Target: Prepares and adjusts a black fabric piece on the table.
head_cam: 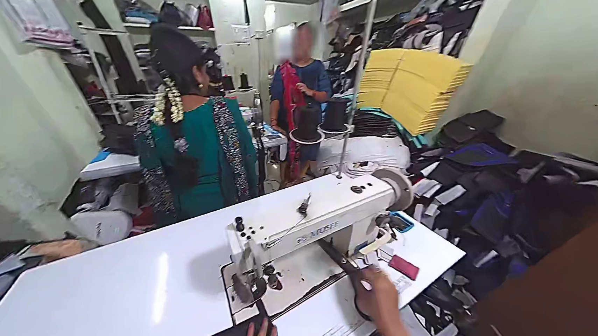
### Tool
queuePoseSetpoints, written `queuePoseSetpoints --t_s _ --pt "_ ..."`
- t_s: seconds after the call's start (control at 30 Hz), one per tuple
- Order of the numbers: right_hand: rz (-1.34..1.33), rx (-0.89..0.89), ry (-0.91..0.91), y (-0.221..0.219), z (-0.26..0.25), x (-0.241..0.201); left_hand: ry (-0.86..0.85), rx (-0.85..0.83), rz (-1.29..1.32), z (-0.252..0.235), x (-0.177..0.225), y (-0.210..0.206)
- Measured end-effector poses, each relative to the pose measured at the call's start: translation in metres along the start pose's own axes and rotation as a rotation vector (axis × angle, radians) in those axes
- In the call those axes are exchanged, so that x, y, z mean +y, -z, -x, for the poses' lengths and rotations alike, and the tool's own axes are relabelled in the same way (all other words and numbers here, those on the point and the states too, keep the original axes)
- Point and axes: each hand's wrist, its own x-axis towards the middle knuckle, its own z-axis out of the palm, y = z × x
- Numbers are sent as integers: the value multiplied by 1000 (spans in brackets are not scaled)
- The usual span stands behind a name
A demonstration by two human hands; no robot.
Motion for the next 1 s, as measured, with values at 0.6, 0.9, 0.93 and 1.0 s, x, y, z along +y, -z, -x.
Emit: queuePoseSetpoints --t_s 0.6,0.9,0.93,1.0 --pt "99 73 209 -27 -28 72 -203 288 13 -53 -68 3" --pt "162 374 94 82 -157 76 -253 211 50 -66 -87 18" --pt "172 303 34 94 -186 78 -257 210 54 -66 -87 19" --pt "206 161 -72 104 -244 87 -257 203 66 -66 -85 19"
